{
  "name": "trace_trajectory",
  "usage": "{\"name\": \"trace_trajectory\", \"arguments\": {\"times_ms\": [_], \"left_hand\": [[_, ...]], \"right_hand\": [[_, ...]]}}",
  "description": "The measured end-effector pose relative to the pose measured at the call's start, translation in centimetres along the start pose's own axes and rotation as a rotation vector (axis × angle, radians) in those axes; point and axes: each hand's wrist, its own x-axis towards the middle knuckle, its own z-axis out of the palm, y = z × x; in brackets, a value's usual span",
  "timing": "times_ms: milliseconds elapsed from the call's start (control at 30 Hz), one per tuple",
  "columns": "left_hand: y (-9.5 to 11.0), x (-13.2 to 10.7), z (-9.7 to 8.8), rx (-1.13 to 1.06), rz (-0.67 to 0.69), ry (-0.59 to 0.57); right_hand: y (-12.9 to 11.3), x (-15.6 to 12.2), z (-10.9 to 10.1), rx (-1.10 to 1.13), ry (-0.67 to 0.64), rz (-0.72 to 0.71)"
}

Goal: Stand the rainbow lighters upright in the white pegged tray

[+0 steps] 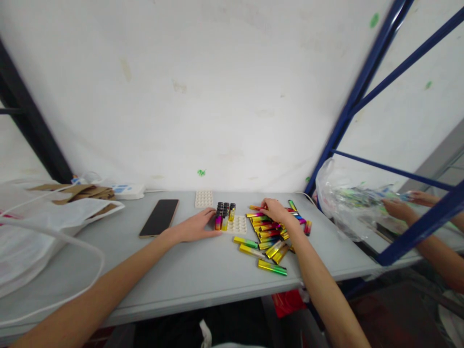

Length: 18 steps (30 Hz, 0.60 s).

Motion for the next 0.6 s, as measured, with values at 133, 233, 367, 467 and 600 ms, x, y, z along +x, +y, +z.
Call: {"name": "trace_trajectory", "arguments": {"times_ms": [133, 233, 367, 467, 600], "left_hand": [[-0.2, 0.0, 0.2, -0.017, -0.006, -0.002], [-0.5, 0.0, 0.3, -0.042, 0.009, 0.027], [-0.6, 0.0, 0.4, -0.055, 0.013, 0.035], [-0.4, 0.0, 0.3, -0.044, 0.01, 0.015], [-0.1, 0.1, 0.2, -0.037, 0.012, 0.009]], "right_hand": [[-0.9, -0.3, -0.5, 0.213, 0.158, -0.001], [-2.0, -0.3, -1.2, 0.524, 0.243, -0.014], [-4.3, -0.4, -1.6, 0.971, 0.228, -0.036], [-6.3, -0.4, -1.2, 1.247, 0.233, -0.011], [-8.5, -0.8, -0.7, 1.455, 0.124, -0.001]]}}
